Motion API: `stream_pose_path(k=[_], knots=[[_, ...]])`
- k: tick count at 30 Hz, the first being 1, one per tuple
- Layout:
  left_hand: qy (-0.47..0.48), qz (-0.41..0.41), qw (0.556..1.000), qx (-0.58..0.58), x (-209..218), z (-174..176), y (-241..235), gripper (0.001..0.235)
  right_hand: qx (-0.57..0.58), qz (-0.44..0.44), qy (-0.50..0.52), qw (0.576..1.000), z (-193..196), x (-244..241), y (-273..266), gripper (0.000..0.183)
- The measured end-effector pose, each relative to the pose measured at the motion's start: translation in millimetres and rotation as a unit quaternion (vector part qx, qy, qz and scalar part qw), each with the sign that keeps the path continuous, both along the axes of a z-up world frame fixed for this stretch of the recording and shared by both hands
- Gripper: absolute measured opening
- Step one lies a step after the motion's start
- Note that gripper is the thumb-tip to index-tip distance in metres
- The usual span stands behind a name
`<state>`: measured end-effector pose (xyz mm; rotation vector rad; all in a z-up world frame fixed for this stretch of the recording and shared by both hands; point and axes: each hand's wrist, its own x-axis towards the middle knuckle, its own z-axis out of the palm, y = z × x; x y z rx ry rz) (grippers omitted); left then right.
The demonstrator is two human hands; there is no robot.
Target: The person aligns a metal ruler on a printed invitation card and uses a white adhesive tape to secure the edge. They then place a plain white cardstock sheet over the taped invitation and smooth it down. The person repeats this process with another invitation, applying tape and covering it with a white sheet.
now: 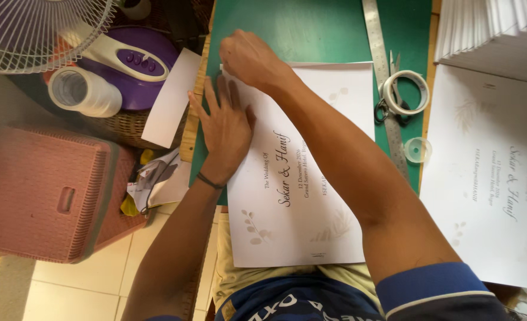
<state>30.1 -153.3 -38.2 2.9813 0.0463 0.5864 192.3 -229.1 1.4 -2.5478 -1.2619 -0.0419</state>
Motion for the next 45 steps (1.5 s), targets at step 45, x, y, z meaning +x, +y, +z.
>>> stream_pose_path(k=[45], knots=[[-0.003,-0.018,1.0,-0.006,4,0,0,0.07,0.043,-0.233,-0.095,0.967,-9,-194,-352,0.015]])
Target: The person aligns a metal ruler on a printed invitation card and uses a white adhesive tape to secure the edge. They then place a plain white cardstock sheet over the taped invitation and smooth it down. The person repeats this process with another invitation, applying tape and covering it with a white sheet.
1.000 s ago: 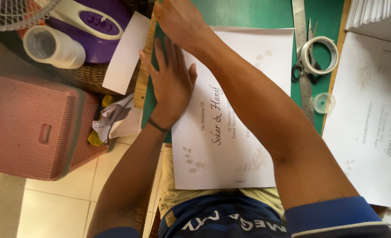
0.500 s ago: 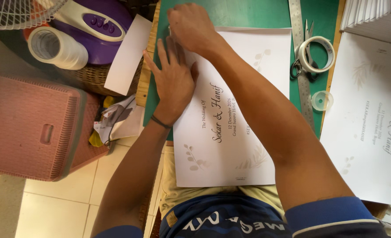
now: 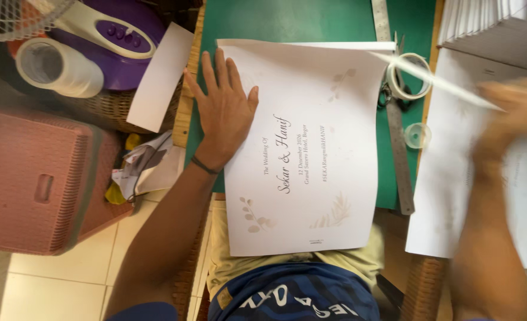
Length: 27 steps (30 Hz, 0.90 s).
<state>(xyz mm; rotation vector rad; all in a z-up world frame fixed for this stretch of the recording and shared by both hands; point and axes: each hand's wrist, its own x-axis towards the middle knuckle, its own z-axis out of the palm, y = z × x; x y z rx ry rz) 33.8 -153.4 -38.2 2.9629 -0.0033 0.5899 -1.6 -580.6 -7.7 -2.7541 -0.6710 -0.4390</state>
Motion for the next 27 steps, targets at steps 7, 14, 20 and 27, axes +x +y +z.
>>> stream_pose_path(k=[7,14,20,27], knots=[[0.048,-0.004,0.998,-0.037,4,13,5,0.066,-0.069,-0.354,0.145,0.921,14,-88,-124,0.02],[0.042,-0.021,0.993,-0.108,10,14,5,0.072,-0.042,-0.417,0.174,0.891,4,-142,-186,0.026],[0.072,-0.008,0.992,-0.101,12,2,1,0.072,0.0,-0.327,0.057,0.943,19,-112,-185,0.032],[0.088,-0.001,0.995,-0.041,15,5,1,0.072,0.23,0.094,0.013,0.969,32,77,32,0.028]])
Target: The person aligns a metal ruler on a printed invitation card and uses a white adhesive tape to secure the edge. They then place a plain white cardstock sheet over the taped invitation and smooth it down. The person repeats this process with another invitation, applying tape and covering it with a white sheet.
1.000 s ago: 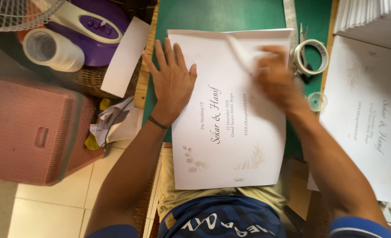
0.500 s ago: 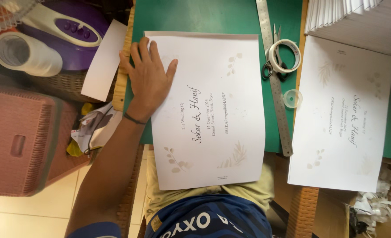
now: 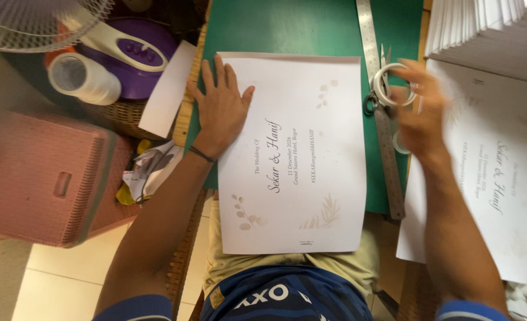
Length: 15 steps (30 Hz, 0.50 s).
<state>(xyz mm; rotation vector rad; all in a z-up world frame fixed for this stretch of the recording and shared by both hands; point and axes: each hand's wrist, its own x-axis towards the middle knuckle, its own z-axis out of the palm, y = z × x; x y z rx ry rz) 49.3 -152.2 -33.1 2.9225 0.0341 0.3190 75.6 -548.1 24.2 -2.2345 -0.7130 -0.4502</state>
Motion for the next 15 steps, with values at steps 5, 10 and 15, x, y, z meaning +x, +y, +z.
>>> stream_pose_path(k=[5,10,15], knots=[[0.037,-0.001,0.999,-0.008,-4,14,3,0.069,-0.215,0.065,-0.097,0.97,-17,68,174,0.051],[0.011,0.012,0.999,-0.034,-8,20,-2,0.066,-0.163,0.06,-0.096,0.98,-42,78,222,0.036],[0.071,-0.001,0.997,0.002,6,17,9,0.049,-0.149,0.072,-0.088,0.982,-57,81,210,0.032]])
